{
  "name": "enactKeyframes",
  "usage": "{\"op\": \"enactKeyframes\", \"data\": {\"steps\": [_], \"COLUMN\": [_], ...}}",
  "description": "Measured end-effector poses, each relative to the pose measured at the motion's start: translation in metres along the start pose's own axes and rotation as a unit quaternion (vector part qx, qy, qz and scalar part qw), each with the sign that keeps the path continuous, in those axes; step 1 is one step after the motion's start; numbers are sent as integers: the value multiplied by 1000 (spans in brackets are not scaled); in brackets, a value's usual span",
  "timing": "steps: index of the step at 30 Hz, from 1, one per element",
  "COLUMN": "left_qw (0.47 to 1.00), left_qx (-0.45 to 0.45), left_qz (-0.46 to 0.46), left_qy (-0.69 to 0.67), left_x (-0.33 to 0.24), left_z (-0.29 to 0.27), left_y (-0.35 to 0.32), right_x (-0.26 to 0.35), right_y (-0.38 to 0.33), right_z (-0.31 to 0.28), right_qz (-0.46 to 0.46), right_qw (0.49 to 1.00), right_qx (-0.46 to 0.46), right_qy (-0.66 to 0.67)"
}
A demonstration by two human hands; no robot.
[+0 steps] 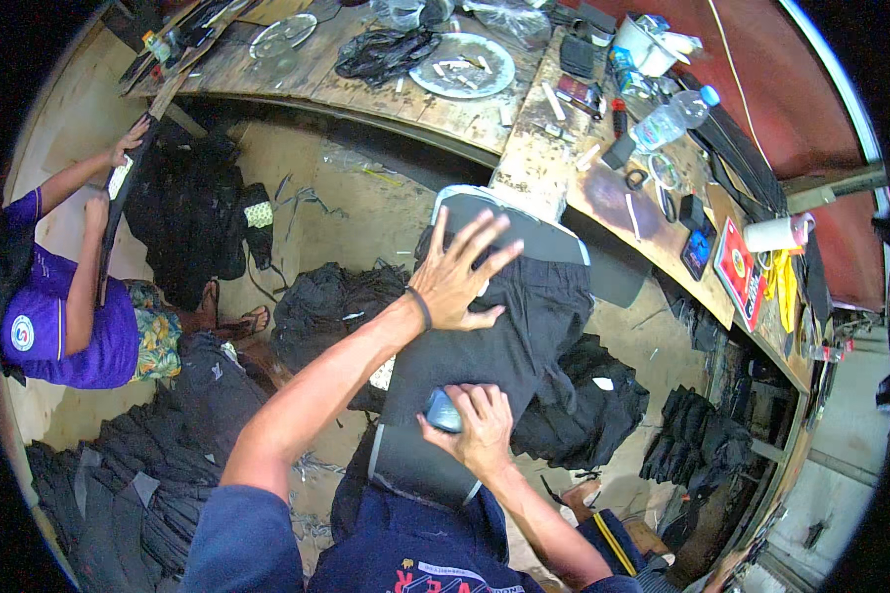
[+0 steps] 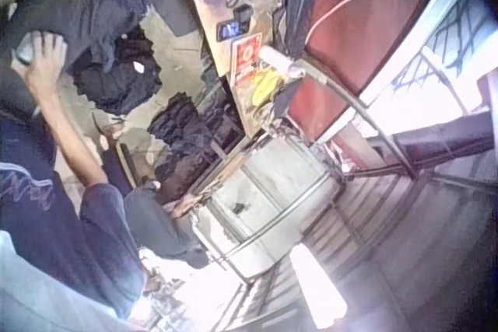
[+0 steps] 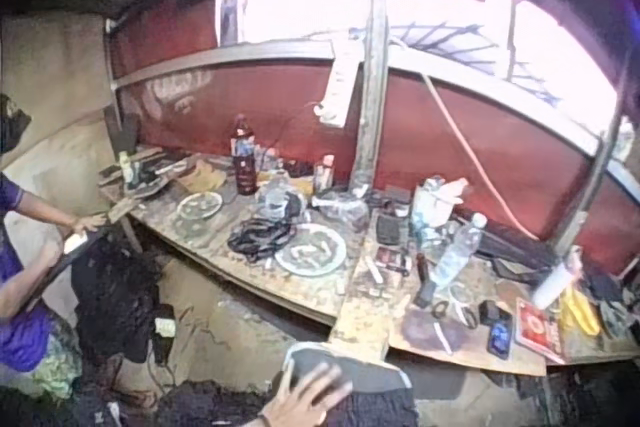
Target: The person repeatedly rubs a small blue object against black garments laid on a flat board, moving the object back and forth across the fabric surface. The person handles multiple garments one at a time, rubbing each with the object and then setting them aside.
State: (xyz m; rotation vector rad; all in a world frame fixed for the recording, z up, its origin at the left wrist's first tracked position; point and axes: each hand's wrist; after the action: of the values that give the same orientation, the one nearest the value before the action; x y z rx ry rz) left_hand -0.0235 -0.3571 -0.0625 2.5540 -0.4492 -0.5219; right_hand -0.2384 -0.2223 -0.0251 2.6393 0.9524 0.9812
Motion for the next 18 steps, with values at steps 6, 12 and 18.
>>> {"op": "enactKeyframes", "data": {"steps": [6, 12, 18], "left_qw": [985, 983, 976], "left_qx": [23, 22, 33], "left_qz": [-168, -182, -214], "left_qy": [-9, 27, 14], "left_x": [6, 5, 3], "left_z": [12, 14, 14], "left_y": [18, 16, 19], "right_x": [-15, 4, -24], "right_y": [73, 56, 71], "right_z": [10, 20, 13], "right_qz": [-1, 22, 8], "right_qw": [999, 1000, 999], "right_qx": [47, 14, 3], "right_qy": [25, 3, -33]}}
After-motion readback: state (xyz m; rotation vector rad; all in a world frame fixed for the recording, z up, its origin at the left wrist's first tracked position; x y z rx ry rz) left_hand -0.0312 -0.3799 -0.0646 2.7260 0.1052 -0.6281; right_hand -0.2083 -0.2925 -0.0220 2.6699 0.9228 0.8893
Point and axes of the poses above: each hand's wrist, its own y-axis towards the middle knuckle, its own z-axis out of the palm, x = y × z, and after that the axes turned 10 degrees about -x, right-handed
